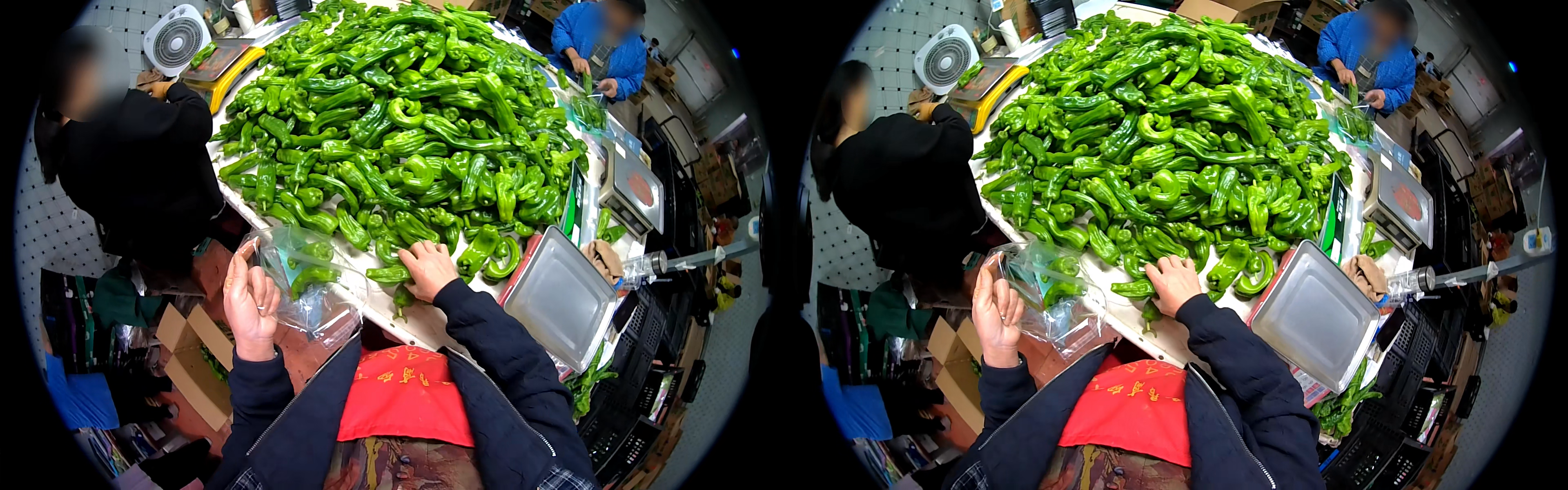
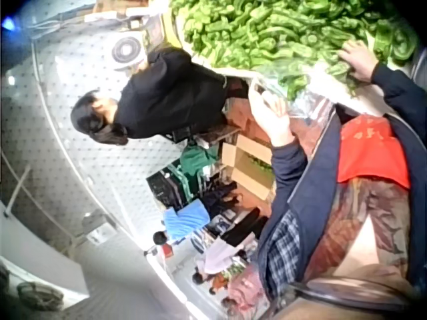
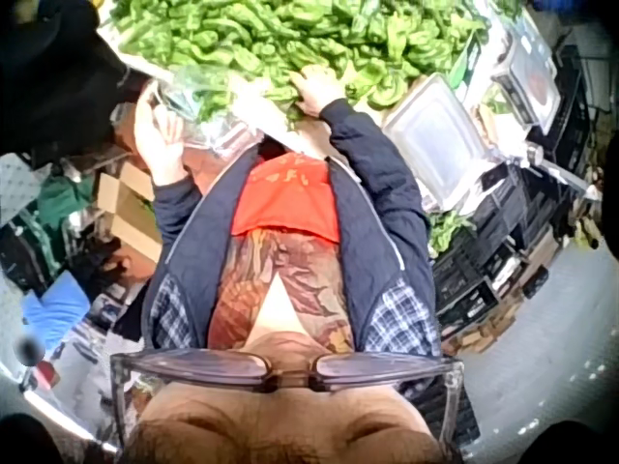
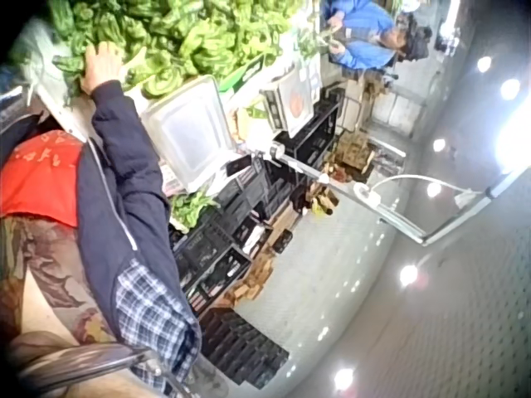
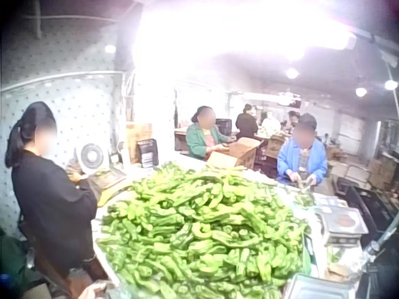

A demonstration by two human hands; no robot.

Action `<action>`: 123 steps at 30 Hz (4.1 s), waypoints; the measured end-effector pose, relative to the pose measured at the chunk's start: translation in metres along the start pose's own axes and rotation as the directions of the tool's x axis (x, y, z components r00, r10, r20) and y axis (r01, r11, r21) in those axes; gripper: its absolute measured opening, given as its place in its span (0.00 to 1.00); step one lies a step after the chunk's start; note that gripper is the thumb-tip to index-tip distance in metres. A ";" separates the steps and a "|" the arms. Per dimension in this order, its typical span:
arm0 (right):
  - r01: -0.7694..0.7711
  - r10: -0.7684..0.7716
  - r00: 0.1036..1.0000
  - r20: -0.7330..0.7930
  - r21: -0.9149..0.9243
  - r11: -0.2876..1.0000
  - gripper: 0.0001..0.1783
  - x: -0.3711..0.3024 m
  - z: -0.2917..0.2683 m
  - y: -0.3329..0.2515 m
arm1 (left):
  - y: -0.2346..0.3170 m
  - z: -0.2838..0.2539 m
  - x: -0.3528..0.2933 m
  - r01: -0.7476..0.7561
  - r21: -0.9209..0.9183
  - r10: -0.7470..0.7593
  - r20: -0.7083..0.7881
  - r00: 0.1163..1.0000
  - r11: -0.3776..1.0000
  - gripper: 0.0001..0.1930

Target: The person repeatedly picks green peppers from a large pile, places them into clear plastic bags, weighs each bag on a digital scale, and then sets the sealed bags aside. The process is repeated continuously with multiple bags.

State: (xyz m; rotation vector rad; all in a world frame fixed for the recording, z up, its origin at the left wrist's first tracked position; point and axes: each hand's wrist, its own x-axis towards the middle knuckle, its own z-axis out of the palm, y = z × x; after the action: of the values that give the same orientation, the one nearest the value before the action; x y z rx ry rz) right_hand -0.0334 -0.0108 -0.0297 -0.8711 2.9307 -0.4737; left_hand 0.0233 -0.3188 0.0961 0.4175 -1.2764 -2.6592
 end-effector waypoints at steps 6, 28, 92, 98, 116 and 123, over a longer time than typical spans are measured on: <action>-0.225 0.262 0.965 0.032 0.615 0.755 0.34 -0.004 0.013 0.013 | -0.011 0.011 0.001 0.086 0.071 -0.087 0.011 0.996 0.994 0.19; 0.133 -0.127 0.990 -0.067 0.091 0.987 0.34 -0.061 -0.043 -0.020 | -0.109 0.090 -0.049 -0.148 0.851 -0.341 0.354 0.871 0.504 0.13; 0.146 0.246 0.874 -0.418 0.709 0.690 0.11 -0.046 -0.090 -0.036 | -0.022 0.015 -0.027 0.119 0.017 -0.120 0.043 0.992 0.993 0.19; -0.162 0.305 0.907 -0.292 0.426 0.890 0.11 -0.064 -0.019 0.015 | 0.005 -0.004 -0.027 0.033 -0.007 -0.033 0.100 0.994 0.999 0.22; 0.261 -0.267 0.961 0.078 0.077 0.962 0.21 -0.034 0.041 -0.035 | 0.003 0.015 -0.002 0.102 0.025 -0.104 0.123 0.987 0.994 0.22; 0.136 -0.146 0.969 0.200 0.065 0.989 0.23 -0.031 0.046 -0.026 | -0.010 0.050 0.003 0.140 0.096 -0.160 0.245 0.956 0.985 0.21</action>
State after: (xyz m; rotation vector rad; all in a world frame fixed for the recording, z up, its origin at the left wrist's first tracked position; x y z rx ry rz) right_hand 0.0121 -0.0270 -0.0667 -1.0586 2.6723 -0.4353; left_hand 0.0047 -0.2766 0.1172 0.1962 -1.4778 -2.8718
